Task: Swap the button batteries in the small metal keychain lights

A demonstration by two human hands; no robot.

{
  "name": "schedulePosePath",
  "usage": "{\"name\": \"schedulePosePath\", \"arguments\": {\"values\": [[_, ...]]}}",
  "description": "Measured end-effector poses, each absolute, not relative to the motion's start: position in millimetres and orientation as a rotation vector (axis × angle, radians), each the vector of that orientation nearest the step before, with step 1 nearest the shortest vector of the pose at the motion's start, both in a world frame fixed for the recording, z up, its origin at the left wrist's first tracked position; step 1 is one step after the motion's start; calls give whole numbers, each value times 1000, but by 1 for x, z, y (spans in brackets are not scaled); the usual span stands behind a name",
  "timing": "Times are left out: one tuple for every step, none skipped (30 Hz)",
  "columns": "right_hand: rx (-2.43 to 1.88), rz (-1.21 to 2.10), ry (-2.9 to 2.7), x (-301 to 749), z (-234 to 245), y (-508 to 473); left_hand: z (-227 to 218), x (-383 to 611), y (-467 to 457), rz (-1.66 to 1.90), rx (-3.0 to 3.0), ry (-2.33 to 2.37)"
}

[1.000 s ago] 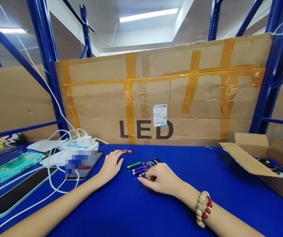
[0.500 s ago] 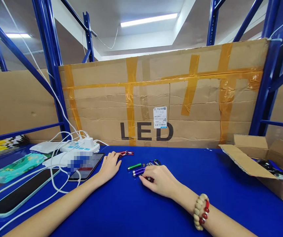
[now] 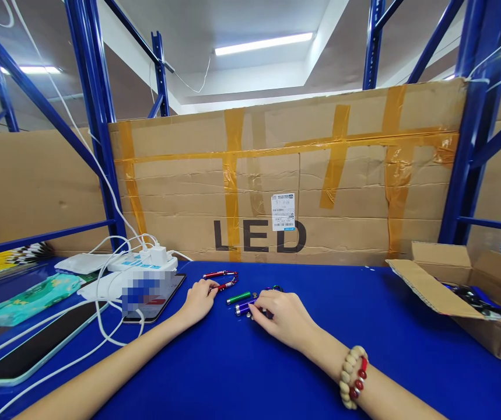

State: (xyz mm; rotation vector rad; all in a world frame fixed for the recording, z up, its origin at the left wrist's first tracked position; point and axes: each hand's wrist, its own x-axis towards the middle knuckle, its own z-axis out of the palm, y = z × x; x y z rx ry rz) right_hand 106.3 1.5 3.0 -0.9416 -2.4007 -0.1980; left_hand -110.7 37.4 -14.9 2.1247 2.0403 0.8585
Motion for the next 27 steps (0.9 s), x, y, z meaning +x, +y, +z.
{"name": "schedulePosePath", "arguments": {"values": [[-960,-203,-2361,107,2,2,-14,-109,37,910,2096,2006],[-978,-196,-2319,107,1,3,-13,-107,37,965,2077,1963],[-993,-180,-2280,108,0,4,-12,-105,37,1018,2065,1915],[-1007,-160,-2244,108,0,4,-10,-103,36,1063,2061,1872],[-1022,-141,-2211,108,-1,5,-8,-102,35,1114,2060,1816],[-1037,-127,-2184,109,-1,6,-5,-100,33,1177,2059,1738],[-1050,-118,-2163,108,-1,6,-4,-99,31,1245,2053,1640],[-1061,-112,-2146,108,-1,6,-2,-98,29,1309,2039,1530],[-1071,-105,-2132,108,-1,6,-2,-97,27,1360,2016,1419],[-1078,-95,-2121,108,-1,6,-1,-95,25,1392,1985,1318],[-1084,-85,-2112,108,-1,7,-1,-94,24,1399,1953,1242],[-1093,-72,-2103,108,-1,7,-1,-93,22,1384,1926,1198],[-1102,-55,-2098,107,-1,7,-2,-91,21,1364,1902,1167],[-1108,-35,-2095,108,-1,7,-2,-90,20,1343,1883,1142],[-1110,-15,-2095,108,-2,8,-3,-89,19,1326,1869,1124],[-1108,0,-2094,108,-2,8,-3,-89,18,1313,1858,1114],[-1101,10,-2091,108,-2,9,-3,-88,18,1306,1850,1109],[-1093,18,-2084,108,-2,9,-2,-88,18,1306,1840,1107],[-1085,25,-2075,108,-3,9,-2,-88,18,1309,1831,1106],[-1082,34,-2067,107,-3,9,-2,-88,18,1313,1820,1104],[-1083,45,-2061,107,-3,9,-2,-88,19,1316,1807,1099],[-1085,57,-2057,107,-3,9,-2,-88,19,1316,1792,1091],[-1089,66,-2052,107,-3,8,-2,-87,19,1313,1777,1081],[-1091,72,-2049,107,-3,8,-2,-87,20,1304,1764,1069],[-1089,77,-2047,107,-3,8,-2,-87,19,1294,1752,1056],[-1083,83,-2047,107,-3,8,-2,-87,19,1284,1743,1045],[-1075,90,-2046,107,-3,8,-2,-86,19,1276,1737,1035]]}}
